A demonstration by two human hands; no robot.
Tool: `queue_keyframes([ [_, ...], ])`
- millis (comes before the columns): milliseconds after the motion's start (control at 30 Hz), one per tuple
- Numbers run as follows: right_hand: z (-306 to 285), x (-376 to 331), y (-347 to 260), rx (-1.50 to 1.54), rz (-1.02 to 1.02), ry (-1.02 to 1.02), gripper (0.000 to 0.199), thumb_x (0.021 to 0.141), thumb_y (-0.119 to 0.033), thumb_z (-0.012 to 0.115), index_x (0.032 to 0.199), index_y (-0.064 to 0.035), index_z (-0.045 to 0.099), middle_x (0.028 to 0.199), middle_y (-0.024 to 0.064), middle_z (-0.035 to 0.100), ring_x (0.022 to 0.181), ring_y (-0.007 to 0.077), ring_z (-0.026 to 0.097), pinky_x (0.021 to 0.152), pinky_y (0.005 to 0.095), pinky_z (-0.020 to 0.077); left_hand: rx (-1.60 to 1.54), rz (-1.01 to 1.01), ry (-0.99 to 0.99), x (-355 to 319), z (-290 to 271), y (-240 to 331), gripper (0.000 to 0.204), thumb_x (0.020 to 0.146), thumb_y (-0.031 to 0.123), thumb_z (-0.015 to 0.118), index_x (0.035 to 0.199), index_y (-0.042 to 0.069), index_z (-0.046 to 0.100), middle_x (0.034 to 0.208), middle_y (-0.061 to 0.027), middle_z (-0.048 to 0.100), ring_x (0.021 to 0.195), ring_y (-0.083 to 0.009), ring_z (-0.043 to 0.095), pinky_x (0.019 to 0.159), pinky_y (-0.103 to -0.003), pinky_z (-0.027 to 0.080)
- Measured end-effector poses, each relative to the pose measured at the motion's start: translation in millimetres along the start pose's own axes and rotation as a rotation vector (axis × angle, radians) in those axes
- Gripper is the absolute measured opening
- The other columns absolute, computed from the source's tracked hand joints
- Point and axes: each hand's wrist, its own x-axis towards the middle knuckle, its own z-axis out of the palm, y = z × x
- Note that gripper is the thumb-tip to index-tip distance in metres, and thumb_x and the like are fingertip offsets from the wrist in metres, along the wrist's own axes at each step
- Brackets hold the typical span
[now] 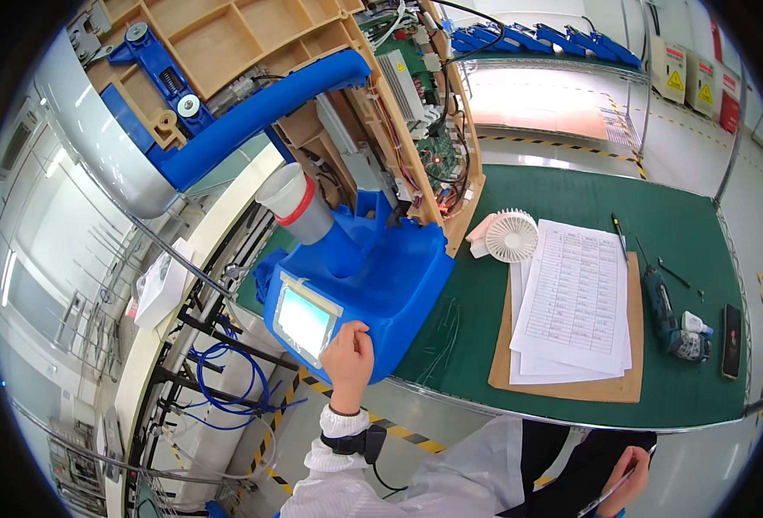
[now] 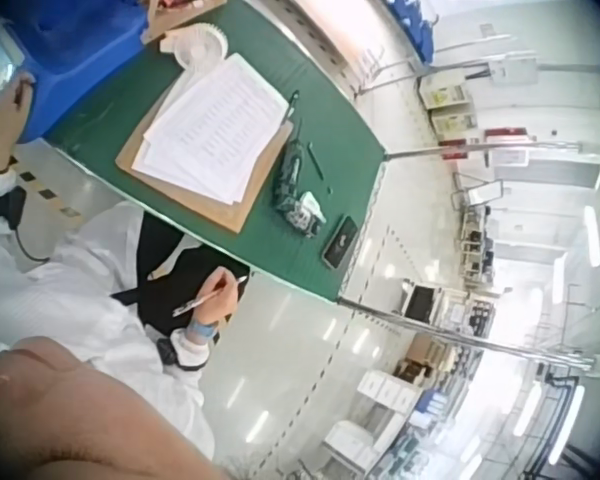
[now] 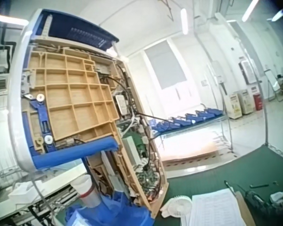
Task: Interacting with a machine touch interface and recording information on a clipboard.
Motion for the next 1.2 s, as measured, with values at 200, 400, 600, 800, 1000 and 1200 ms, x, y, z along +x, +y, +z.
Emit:
queue_keyframes([
  [200,22,-11,26,0.155,0.068,0.086,0.009,0.097,-0.007,0.059,0.093,0.0014,0.059,0.075,0.0062,0.057,0.066,0.0124,0.051,0.060,0.0267,0.0424,0.004,-0.014,-0.008,-1,1,-2,0.009,0.084,0.001,0.063,0.087,0.010,0.063,0.062,-0.0050,0.060,0.050,-0.0197,0.058,0.047,-0.032,0.043],
  [400,20,-11,26,0.149,0.098,0.061,0.008,0.096,-0.006,0.060,0.093,0.0012,0.060,0.075,0.0064,0.057,0.064,0.0132,0.051,0.059,0.0269,0.0425,0.002,-0.017,-0.004,-2,4,-3,0.010,0.083,0.001,0.063,0.088,0.011,0.064,0.062,-0.0053,0.061,0.050,-0.0211,0.058,0.048,-0.032,0.043],
  [600,20,-11,25,0.162,0.089,0.059,0.007,0.096,-0.005,0.060,0.093,0.0011,0.060,0.076,0.0070,0.058,0.064,0.0133,0.052,0.059,0.0273,0.0434,-0.012,-0.030,-0.013,-3,2,-5,0.012,0.082,0.001,0.063,0.090,0.011,0.065,0.062,-0.0060,0.060,0.051,-0.0217,0.059,0.048,-0.033,0.044],
  [800,16,-9,21,0.142,0.103,0.063,0.007,0.095,-0.005,0.061,0.094,0.0012,0.060,0.076,0.0072,0.059,0.063,0.0133,0.051,0.059,0.0270,0.0431,-0.011,-0.027,-0.013,-3,5,-3,0.012,0.083,0.001,0.063,0.090,0.010,0.065,0.063,-0.0060,0.060,0.050,-0.0216,0.058,0.048,-0.033,0.044],
  [1000,17,-10,23,0.147,0.110,0.050,0.006,0.094,-0.005,0.062,0.094,0.0010,0.061,0.075,0.0065,0.058,0.062,0.0127,0.050,0.057,0.0265,0.0418,0.015,-0.066,-0.042,-2,0,-1,0.009,0.084,0.002,0.062,0.089,0.009,0.064,0.066,-0.0061,0.062,0.051,-0.0218,0.058,0.049,-0.033,0.044],
  [1200,16,-10,23,0.159,0.115,0.063,0.006,0.095,-0.005,0.061,0.094,0.0006,0.061,0.073,0.0059,0.057,0.061,0.0119,0.048,0.056,0.0265,0.0401,-0.020,-0.036,-0.043,-2,6,-3,0.008,0.084,0.002,0.062,0.088,0.009,0.063,0.069,-0.0061,0.064,0.052,-0.0226,0.059,0.050,-0.034,0.045],
])
